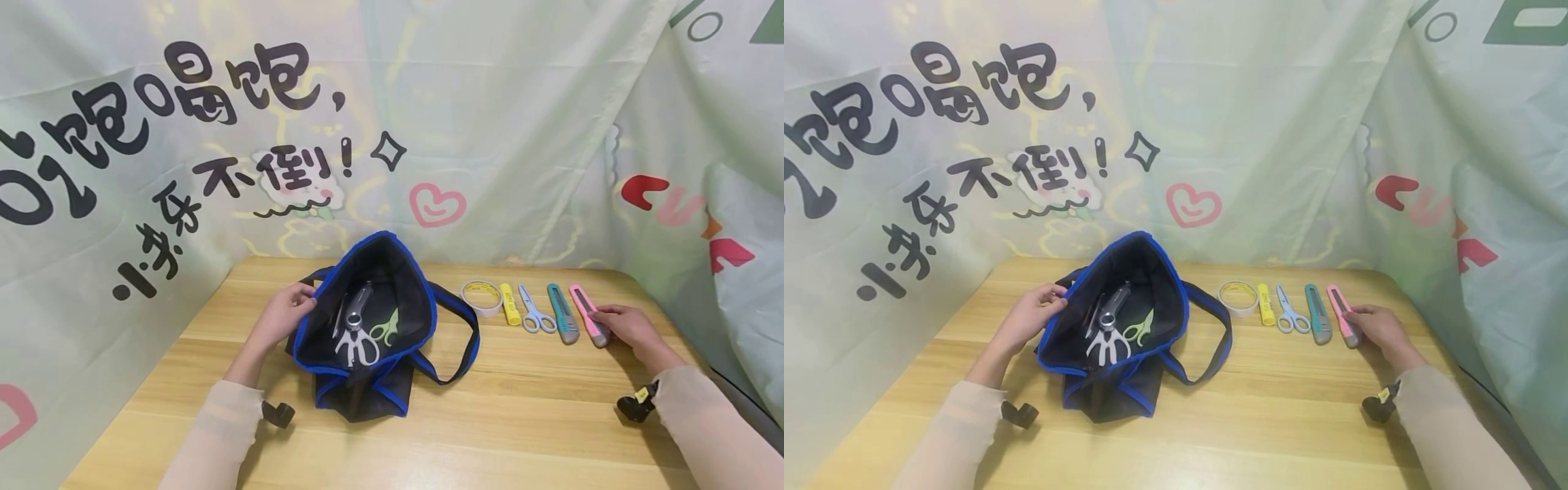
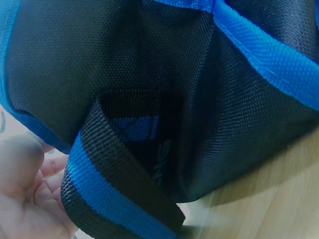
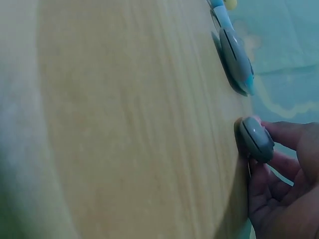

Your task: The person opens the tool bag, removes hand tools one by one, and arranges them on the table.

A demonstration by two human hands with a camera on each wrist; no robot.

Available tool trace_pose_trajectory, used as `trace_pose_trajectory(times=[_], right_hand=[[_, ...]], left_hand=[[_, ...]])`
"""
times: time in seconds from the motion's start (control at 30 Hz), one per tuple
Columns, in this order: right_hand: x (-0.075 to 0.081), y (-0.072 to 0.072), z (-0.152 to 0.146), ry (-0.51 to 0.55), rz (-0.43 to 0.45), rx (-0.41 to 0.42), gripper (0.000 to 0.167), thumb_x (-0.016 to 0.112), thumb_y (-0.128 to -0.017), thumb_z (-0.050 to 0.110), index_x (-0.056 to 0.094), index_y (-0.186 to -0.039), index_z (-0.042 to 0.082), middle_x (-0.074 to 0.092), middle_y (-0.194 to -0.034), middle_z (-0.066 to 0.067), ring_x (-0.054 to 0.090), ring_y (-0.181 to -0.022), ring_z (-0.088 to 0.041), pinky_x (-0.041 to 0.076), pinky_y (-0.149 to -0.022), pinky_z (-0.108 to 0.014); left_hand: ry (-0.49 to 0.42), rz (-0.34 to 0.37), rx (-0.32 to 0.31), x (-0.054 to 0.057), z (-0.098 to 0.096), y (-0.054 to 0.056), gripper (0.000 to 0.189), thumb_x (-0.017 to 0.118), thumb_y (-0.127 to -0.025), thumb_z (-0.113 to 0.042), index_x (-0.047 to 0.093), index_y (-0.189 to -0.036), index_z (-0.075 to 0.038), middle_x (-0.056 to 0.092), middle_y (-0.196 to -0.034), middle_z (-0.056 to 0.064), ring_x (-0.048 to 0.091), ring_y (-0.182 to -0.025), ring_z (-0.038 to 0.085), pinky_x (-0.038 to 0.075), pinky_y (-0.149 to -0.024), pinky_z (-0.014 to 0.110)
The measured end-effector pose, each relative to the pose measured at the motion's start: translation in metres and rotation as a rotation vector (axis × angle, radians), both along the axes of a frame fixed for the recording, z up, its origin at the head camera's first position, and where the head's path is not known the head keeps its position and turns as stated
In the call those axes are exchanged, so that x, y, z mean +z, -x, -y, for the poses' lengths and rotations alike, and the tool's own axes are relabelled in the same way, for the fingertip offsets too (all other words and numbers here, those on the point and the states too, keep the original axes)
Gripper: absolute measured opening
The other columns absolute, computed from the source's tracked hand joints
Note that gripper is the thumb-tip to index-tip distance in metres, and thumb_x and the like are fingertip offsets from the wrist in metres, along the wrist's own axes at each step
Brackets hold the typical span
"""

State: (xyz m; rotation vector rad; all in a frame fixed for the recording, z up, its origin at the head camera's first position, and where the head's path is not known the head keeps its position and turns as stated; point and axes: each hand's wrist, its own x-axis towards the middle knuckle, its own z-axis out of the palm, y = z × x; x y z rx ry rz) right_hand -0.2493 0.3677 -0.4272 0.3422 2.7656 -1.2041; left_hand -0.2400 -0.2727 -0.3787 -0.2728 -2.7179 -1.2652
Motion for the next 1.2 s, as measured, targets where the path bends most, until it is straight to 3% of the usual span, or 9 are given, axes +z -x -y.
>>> trace_pose_trajectory(times=[0.23,0.63,0.87,1.0,1.2], right_hand=[[0.002,-0.002,0.004,-0.022,-0.032,0.002,0.067,0.053,-0.097,0.043,0.047,-0.134,-0.012,0.055,-0.111,-0.022,0.051,-0.086,-0.021,0.044,-0.065,-0.026],[0.0,0.0,0.002,0.032,-0.043,-0.01,0.068,0.055,-0.096,0.043,0.047,-0.133,-0.013,0.059,-0.098,-0.007,0.053,-0.076,-0.009,0.048,-0.062,-0.024],[0.003,0.001,-0.003,0.141,-0.019,0.006,0.065,0.05,-0.1,0.037,0.04,-0.135,-0.017,0.058,-0.082,0.004,0.057,-0.07,-0.005,0.051,-0.063,-0.023],[0.009,0.0,-0.004,0.137,-0.024,0.04,0.065,0.046,-0.102,0.036,0.036,-0.135,-0.019,0.061,-0.086,-0.002,0.059,-0.073,-0.008,0.052,-0.065,-0.027],[0.029,0.0,0.008,-0.001,-0.089,0.097,0.073,0.043,-0.101,0.046,0.036,-0.137,-0.017,0.052,-0.12,-0.033,0.06,-0.091,-0.028,0.051,-0.075,-0.036]], left_hand=[[0.0,-0.001,-0.002,-0.003,0.002,0.0,0.022,0.06,-0.096,-0.015,0.063,-0.112,-0.001,0.066,-0.089,0.01,0.058,-0.082,0.026,0.045,-0.074,0.037],[-0.015,0.004,-0.003,-0.004,0.003,0.001,0.022,0.06,-0.096,-0.015,0.064,-0.113,-0.002,0.065,-0.089,0.011,0.056,-0.078,0.024,0.045,-0.069,0.035],[-0.018,0.022,0.011,-0.001,0.001,-0.001,0.021,0.06,-0.096,-0.015,0.063,-0.112,-0.002,0.065,-0.09,0.011,0.057,-0.08,0.025,0.045,-0.07,0.035],[-0.012,0.021,0.01,-0.001,0.0,-0.001,0.021,0.06,-0.096,-0.015,0.063,-0.112,-0.002,0.065,-0.09,0.011,0.057,-0.083,0.026,0.045,-0.073,0.036],[-0.014,0.014,0.004,0.0,0.0,0.0,0.021,0.06,-0.096,-0.014,0.063,-0.112,-0.002,0.065,-0.089,0.011,0.056,-0.08,0.025,0.044,-0.071,0.036]])
